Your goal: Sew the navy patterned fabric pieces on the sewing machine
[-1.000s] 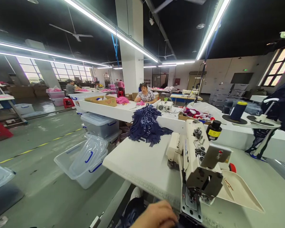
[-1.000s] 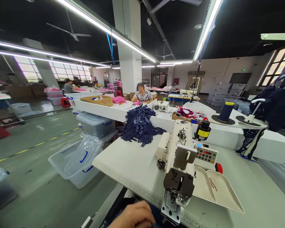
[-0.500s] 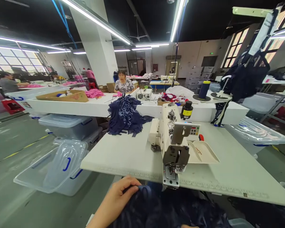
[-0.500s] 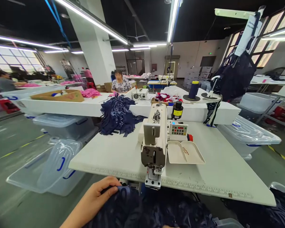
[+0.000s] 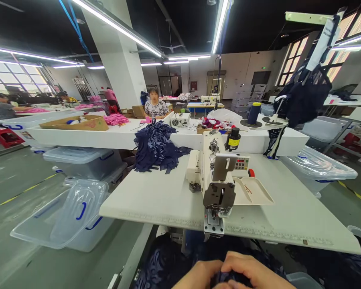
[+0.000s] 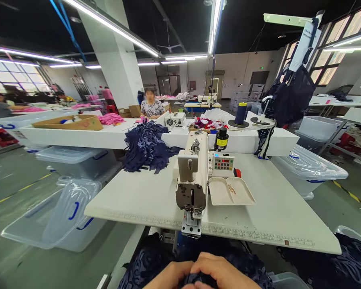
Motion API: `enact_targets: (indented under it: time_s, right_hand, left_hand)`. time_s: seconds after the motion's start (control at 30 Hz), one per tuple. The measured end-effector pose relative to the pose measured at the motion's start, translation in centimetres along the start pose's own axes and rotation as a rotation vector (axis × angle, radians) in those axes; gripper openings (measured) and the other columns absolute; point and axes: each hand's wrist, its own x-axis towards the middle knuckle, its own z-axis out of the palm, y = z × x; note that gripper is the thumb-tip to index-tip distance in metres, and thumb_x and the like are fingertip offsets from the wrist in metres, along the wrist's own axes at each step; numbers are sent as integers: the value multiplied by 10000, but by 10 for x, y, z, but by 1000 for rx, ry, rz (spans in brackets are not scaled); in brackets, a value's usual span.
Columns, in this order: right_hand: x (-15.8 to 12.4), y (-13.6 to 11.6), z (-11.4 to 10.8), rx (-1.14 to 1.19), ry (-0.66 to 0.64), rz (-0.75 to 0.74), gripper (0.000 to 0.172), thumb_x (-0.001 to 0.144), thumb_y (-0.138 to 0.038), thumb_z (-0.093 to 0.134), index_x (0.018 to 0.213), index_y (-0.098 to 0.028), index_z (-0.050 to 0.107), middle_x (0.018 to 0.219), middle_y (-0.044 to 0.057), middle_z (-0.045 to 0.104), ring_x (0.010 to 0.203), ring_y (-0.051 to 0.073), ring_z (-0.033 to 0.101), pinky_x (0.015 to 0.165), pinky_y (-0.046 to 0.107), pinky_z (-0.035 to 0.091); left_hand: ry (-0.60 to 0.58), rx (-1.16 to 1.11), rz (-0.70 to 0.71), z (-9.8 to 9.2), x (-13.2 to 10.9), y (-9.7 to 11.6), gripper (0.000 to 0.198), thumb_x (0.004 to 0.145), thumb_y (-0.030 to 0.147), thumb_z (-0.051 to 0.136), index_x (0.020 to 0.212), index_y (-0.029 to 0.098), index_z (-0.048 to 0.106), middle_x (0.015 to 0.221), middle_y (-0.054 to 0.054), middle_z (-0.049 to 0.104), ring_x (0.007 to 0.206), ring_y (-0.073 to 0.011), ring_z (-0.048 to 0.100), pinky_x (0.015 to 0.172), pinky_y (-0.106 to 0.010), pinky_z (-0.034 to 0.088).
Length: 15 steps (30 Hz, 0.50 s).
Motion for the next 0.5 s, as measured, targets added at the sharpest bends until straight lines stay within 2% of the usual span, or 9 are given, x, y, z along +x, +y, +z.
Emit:
enact_targets:
  time_s: [0.07, 0.13, 0.2, 0.23, 0.3, 0.33, 0.4, 0.5]
  right_hand:
    - [9, -3, -8, -79, 102, -3, 198, 933, -396, 550, 1083, -313, 648, 1033, -5, 659, 954, 199, 623, 857, 270, 446]
    - [15, 1, -18, -172, 181, 60, 236, 951, -449, 501, 889, -263, 632, 839, -22, 628, 790, 192, 589, 723, 276, 403]
    - [21, 5, -28, -211, 172, 115, 399, 957, -500, 450, 672, -228, 509, 645, -51, 491, 633, 161, 477, 603, 280, 307]
    - [24, 7, -32, -191, 155, 122, 432, 954, -514, 444, 635, -223, 454, 618, -60, 431, 609, 150, 424, 580, 280, 268]
    - [32, 10, -37, -85, 145, 107, 385, 931, -509, 492, 672, -225, 459, 643, -68, 400, 625, 143, 389, 579, 268, 258]
    - [37, 11, -38, -24, 163, 89, 333, 927, -489, 505, 720, -229, 486, 675, -67, 425, 650, 147, 405, 599, 262, 281]
    - [47, 14, -38, 40, 248, 43, 246, 937, -454, 492, 820, -239, 520, 749, -57, 487, 712, 162, 452, 662, 263, 335]
    - [64, 21, -32, 41, 394, -35, 202, 954, -424, 441, 892, -245, 511, 851, -22, 557, 840, 203, 516, 793, 301, 391]
  left_hand:
    - [52, -11, -82, 0, 8, 11, 635, 839, 739, 474, 888, 151, 708, 628, 42, 494, 593, -93, 405, 535, -197, 316]
    - [111, 16, -123, -7, 11, 16, 606, 814, 720, 525, 803, 142, 708, 571, 55, 433, 554, -86, 347, 496, -216, 246]
    - [157, 40, -104, -17, 12, 20, 451, 826, 597, 593, 843, 164, 721, 639, 32, 560, 608, -103, 460, 549, -208, 318]
    - [189, 46, -82, -21, 11, 22, 355, 842, 516, 607, 885, 184, 725, 723, 16, 636, 680, -120, 537, 620, -205, 375]
    - [285, 72, -21, -30, 10, 26, 209, 870, 381, 596, 954, 237, 723, 876, 6, 700, 829, -143, 619, 753, -208, 428]
    - [343, 110, 9, -33, 9, 26, 187, 892, 343, 571, 976, 263, 717, 898, 9, 695, 854, -140, 631, 773, -207, 438]
    - [457, 260, 72, -39, 9, 24, 217, 950, 311, 494, 1008, 296, 702, 877, 9, 647, 811, -121, 633, 736, -197, 456]
    - [594, 621, 142, -44, 10, 16, 295, 1002, 274, 388, 1051, 299, 677, 823, 5, 560, 681, -102, 602, 635, -190, 471]
